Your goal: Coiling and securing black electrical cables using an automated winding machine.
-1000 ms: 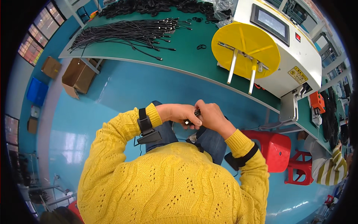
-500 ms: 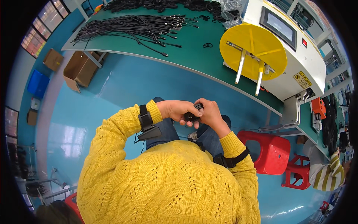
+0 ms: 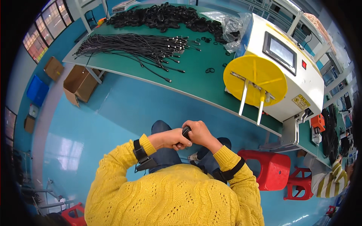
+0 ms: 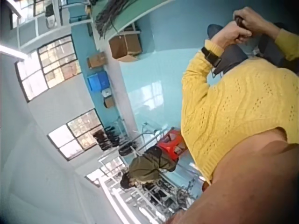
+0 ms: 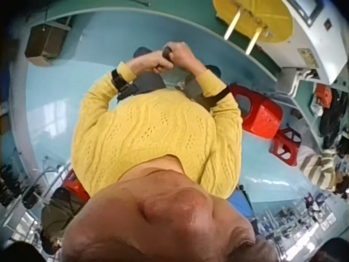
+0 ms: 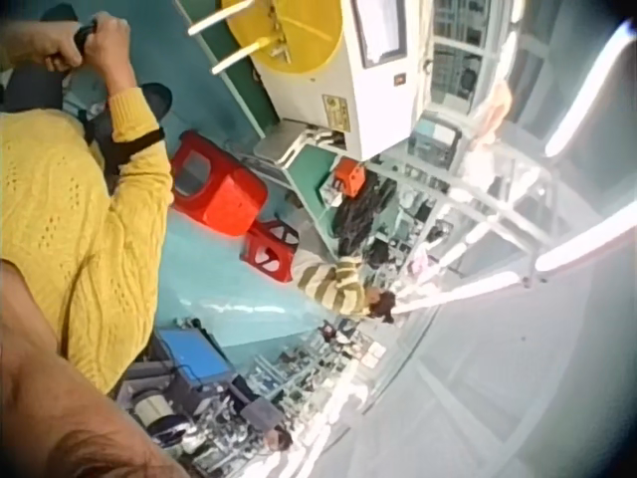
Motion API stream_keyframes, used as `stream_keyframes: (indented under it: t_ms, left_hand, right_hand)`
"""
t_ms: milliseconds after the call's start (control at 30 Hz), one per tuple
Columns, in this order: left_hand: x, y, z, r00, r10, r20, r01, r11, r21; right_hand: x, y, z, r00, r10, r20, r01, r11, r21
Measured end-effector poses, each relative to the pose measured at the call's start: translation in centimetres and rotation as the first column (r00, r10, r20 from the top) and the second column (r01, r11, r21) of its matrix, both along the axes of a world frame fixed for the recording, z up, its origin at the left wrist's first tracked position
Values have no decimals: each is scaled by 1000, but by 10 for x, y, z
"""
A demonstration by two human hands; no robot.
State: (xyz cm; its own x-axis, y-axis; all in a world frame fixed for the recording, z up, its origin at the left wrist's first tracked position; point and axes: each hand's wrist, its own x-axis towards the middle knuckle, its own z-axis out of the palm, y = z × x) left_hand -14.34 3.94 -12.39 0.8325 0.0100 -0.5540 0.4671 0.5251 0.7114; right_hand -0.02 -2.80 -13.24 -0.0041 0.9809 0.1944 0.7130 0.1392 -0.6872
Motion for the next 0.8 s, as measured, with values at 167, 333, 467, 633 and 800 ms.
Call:
stream_keyframes:
  t_ms: [167, 333, 467, 633, 800]
  left_hand:
    - [-19, 27, -5, 979, 204, -2, -202, 974, 98]
    - [-36, 60, -4, 894, 447, 34, -447, 895, -17]
    - [-30, 73, 7, 843, 514, 159, -529, 846, 68]
    - [9, 101, 21, 810, 465, 358, -541, 828, 149]
    - [65, 141, 24, 754, 521, 399, -622, 761, 182]
  right_hand:
    - [-7, 40, 14, 992, 125, -17, -125, 990, -58]
    - [42, 97, 34, 989, -80, -121, 85, 996, 32]
    - [89, 156, 25, 745, -665, 44, 640, 733, 230]
    - [106, 184, 4, 547, -786, 286, 737, 615, 280]
    - [88, 156, 4, 747, -664, -42, 620, 672, 405]
